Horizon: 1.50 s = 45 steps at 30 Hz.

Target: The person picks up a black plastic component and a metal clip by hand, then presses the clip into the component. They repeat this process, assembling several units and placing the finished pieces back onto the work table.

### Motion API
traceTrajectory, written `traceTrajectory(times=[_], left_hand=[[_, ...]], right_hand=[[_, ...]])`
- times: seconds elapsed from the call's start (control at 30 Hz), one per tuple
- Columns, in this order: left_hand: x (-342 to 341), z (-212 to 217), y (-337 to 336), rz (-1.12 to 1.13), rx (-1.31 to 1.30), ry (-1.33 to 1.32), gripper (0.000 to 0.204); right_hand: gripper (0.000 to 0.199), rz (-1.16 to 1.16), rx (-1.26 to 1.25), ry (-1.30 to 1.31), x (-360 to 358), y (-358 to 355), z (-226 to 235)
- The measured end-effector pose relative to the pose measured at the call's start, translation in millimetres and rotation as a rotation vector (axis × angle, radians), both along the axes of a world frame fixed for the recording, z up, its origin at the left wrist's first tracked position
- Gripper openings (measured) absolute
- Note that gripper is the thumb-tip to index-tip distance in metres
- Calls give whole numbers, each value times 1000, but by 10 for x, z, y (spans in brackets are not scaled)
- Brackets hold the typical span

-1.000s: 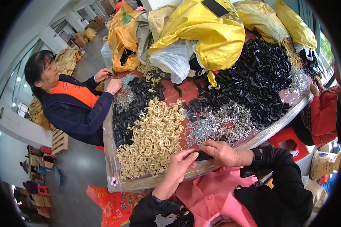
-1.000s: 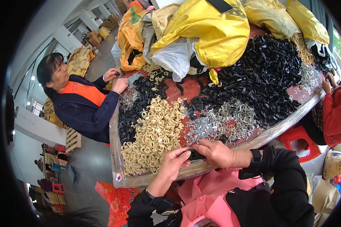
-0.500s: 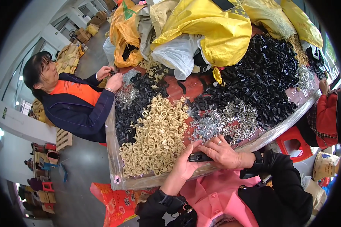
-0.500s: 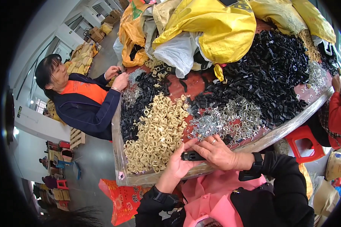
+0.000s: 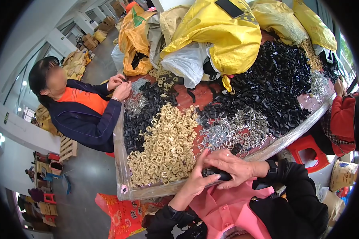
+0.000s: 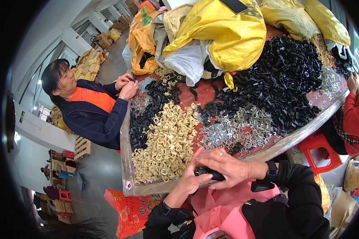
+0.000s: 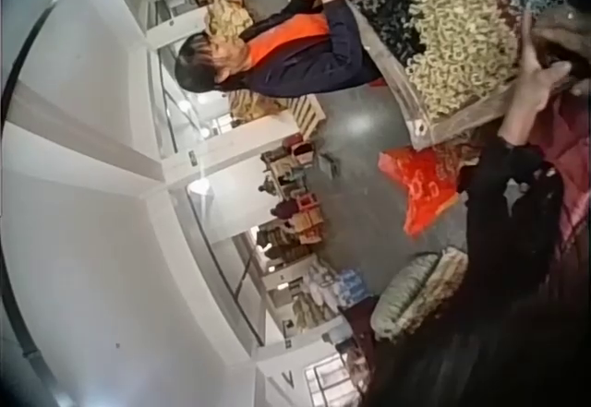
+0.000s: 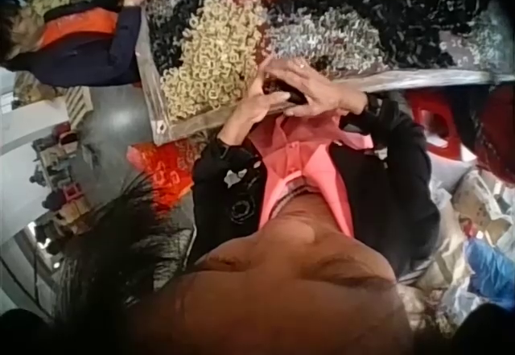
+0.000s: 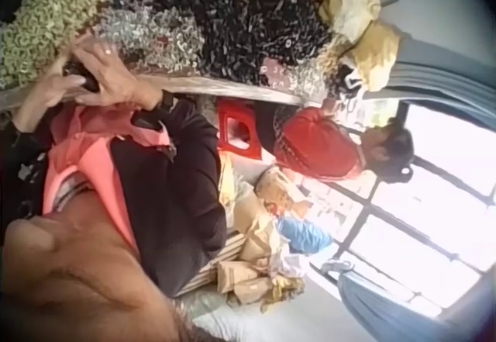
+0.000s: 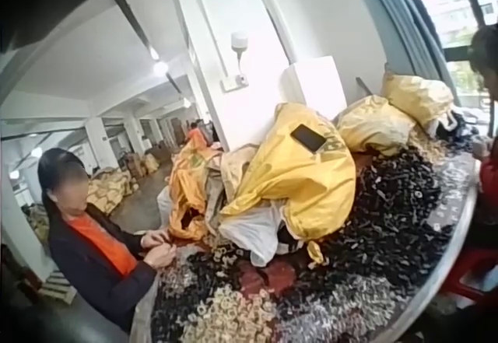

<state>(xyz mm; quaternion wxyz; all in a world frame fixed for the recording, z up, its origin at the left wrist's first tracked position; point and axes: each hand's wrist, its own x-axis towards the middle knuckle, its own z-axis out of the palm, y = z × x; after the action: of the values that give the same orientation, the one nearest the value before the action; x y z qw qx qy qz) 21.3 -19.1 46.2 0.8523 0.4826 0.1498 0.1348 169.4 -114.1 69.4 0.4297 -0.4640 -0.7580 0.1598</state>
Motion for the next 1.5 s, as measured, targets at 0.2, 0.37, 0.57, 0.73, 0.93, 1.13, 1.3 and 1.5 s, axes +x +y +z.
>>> traceTrajectory(times=[0.2,0.37,0.57,0.73,0.93,1.13,1.3,1.5], left_hand=[[102,124,-48,-56,-227,52,85],[166,20,-46,-18,-381,135,89],[221,58,-93,-9,-269,67,91],[214,38,-90,-25,-212,-18,94],[175,-2,-82,-32,-178,3,95],[174,3,-19,-21,-163,43,94],[196,0,27,-29,-169,82,97],[231,15,49,-36,-139,101,97]], right_hand=[[81,223,-59,34,21,72,-22],[81,112,-76,-39,51,61,-45],[82,5,-125,-113,80,-29,-39],[83,52,-121,146,137,-26,-42],[82,88,-205,331,108,-49,-95],[81,90,-191,392,100,-7,-187],[79,115,-215,379,114,47,-226],[75,62,-199,399,73,53,-319]])
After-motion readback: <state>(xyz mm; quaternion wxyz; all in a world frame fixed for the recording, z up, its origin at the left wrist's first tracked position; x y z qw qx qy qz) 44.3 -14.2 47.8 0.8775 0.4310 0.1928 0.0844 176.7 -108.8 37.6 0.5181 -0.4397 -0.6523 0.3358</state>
